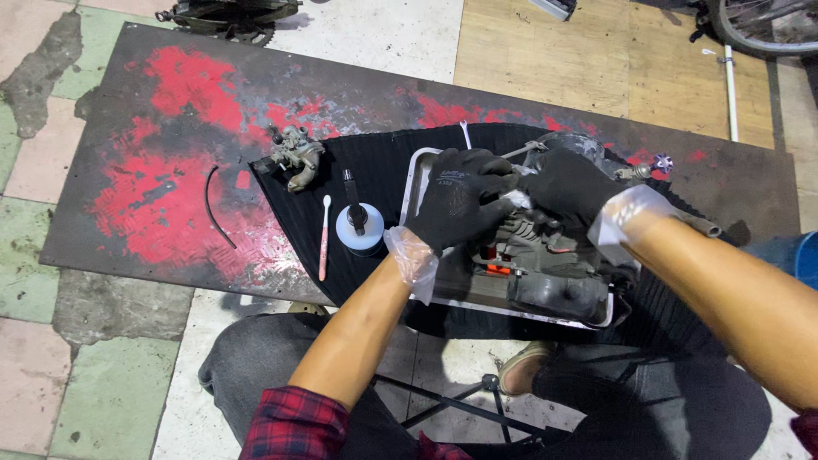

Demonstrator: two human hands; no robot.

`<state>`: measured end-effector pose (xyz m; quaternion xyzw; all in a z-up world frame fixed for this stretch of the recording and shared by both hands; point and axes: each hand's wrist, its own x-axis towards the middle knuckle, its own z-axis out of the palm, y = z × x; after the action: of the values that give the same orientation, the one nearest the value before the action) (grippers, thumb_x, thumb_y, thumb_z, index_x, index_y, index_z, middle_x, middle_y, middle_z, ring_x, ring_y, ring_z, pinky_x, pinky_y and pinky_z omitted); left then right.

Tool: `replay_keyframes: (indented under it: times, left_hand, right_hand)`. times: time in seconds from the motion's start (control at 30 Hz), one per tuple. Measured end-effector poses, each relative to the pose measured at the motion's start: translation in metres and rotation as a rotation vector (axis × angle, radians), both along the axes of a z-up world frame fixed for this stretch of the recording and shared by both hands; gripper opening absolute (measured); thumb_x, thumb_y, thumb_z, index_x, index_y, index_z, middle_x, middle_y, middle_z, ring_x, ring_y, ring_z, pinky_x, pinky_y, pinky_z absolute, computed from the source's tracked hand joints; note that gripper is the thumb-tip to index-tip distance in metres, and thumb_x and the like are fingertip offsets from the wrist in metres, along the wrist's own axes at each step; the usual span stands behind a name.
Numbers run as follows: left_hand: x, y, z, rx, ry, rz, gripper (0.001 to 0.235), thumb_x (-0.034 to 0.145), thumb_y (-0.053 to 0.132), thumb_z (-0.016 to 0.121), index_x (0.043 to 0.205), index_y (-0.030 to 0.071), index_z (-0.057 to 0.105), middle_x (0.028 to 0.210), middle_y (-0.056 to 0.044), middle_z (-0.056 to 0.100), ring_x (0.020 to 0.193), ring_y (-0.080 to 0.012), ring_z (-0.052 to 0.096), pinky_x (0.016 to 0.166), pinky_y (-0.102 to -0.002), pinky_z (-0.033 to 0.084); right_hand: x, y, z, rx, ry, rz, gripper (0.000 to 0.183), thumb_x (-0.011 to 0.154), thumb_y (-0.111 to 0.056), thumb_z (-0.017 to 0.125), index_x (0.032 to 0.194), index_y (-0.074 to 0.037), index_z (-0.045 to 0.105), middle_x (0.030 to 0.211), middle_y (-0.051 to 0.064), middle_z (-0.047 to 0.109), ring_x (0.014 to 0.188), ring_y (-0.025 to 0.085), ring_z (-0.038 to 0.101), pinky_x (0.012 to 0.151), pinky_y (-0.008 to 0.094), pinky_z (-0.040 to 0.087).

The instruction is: The person cleans a disassembled motorcycle engine block placed on a metal tray. They spray a cleaning solution from a bottle onto the engine and scrub various surfaces with a toothbrush. The person wears black gloves and plastic sleeves while working.

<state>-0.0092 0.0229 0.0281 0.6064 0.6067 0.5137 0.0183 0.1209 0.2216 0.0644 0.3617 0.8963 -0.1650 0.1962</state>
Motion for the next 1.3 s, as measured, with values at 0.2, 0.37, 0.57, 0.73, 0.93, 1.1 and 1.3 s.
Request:
replay_keyframes:
  times: [0.2,0.37,0.57,0.73,0.93,1.1,1.3]
  left_hand:
    - [0.006,0.01,0.001,0.067,-0.139,0.058,0.015,0.08,0.023,0.073,0.091,0.014,0.077,0.105,-0.002,0.075,0.101,-0.0237,0.07,0.091,-0.044,0.047]
    - [0.01,0.016,0.012,-0.012,-0.218,0.132,0.01,0.077,0.019,0.074,0.084,0.012,0.074,0.095,-0.007,0.075,0.09,-0.0288,0.072,0.083,-0.043,0.052]
    - [0.012,0.017,0.007,-0.048,-0.392,0.163,0.016,0.067,0.013,0.074,0.083,0.008,0.071,0.089,-0.011,0.074,0.087,-0.0294,0.072,0.08,-0.039,0.056]
    - [-0.004,0.028,-0.019,0.139,-0.466,0.06,0.019,0.076,0.013,0.074,0.094,0.008,0.071,0.098,-0.009,0.074,0.093,-0.0255,0.072,0.085,-0.036,0.056]
    - [-0.02,0.021,-0.058,-0.15,-0.826,0.146,0.02,0.09,0.025,0.07,0.1,0.008,0.073,0.085,-0.008,0.073,0.079,-0.0175,0.07,0.075,-0.032,0.055]
    - [-0.017,0.027,-0.078,-0.006,-0.603,0.185,0.02,0.092,0.024,0.068,0.1,0.007,0.074,0.091,-0.009,0.073,0.083,-0.0183,0.069,0.075,-0.033,0.054]
    - [-0.016,0.022,-0.073,0.027,-0.74,0.157,0.022,0.092,0.025,0.07,0.1,0.004,0.073,0.083,-0.009,0.072,0.074,-0.0161,0.068,0.069,-0.032,0.053]
  right_hand:
    - [-0.004,-0.072,0.106,0.122,0.439,0.598,0.04,0.082,-0.022,0.066,0.115,-0.001,0.072,0.091,0.025,0.069,0.081,0.041,0.068,0.072,0.049,0.054]
    - [-0.014,-0.087,0.116,0.0,-0.088,0.271,0.043,0.098,-0.025,0.061,0.141,-0.019,0.057,0.08,0.017,0.074,0.071,0.029,0.075,0.072,0.04,0.058]
    - [0.007,-0.075,0.09,0.175,0.308,0.802,0.072,0.082,-0.008,0.064,0.151,-0.002,0.043,0.083,0.018,0.067,0.066,0.035,0.067,0.055,0.045,0.053]
    - [0.007,-0.068,0.08,0.259,0.086,0.901,0.027,0.08,-0.013,0.066,0.105,-0.006,0.059,0.084,0.014,0.067,0.071,0.033,0.069,0.059,0.044,0.055]
    - [-0.002,-0.066,0.066,0.007,0.047,0.405,0.043,0.102,-0.028,0.049,0.077,-0.002,0.072,0.072,0.018,0.07,0.073,0.034,0.068,0.075,0.047,0.055]
    - [-0.022,-0.046,0.035,0.142,-0.123,0.282,0.045,0.091,-0.044,0.055,0.082,-0.006,0.077,0.088,0.021,0.073,0.082,0.041,0.071,0.081,0.05,0.054]
    - [-0.011,-0.077,0.058,0.089,-0.191,0.068,0.054,0.099,-0.052,0.052,0.095,-0.005,0.08,0.096,0.025,0.077,0.091,0.039,0.074,0.09,0.049,0.054]
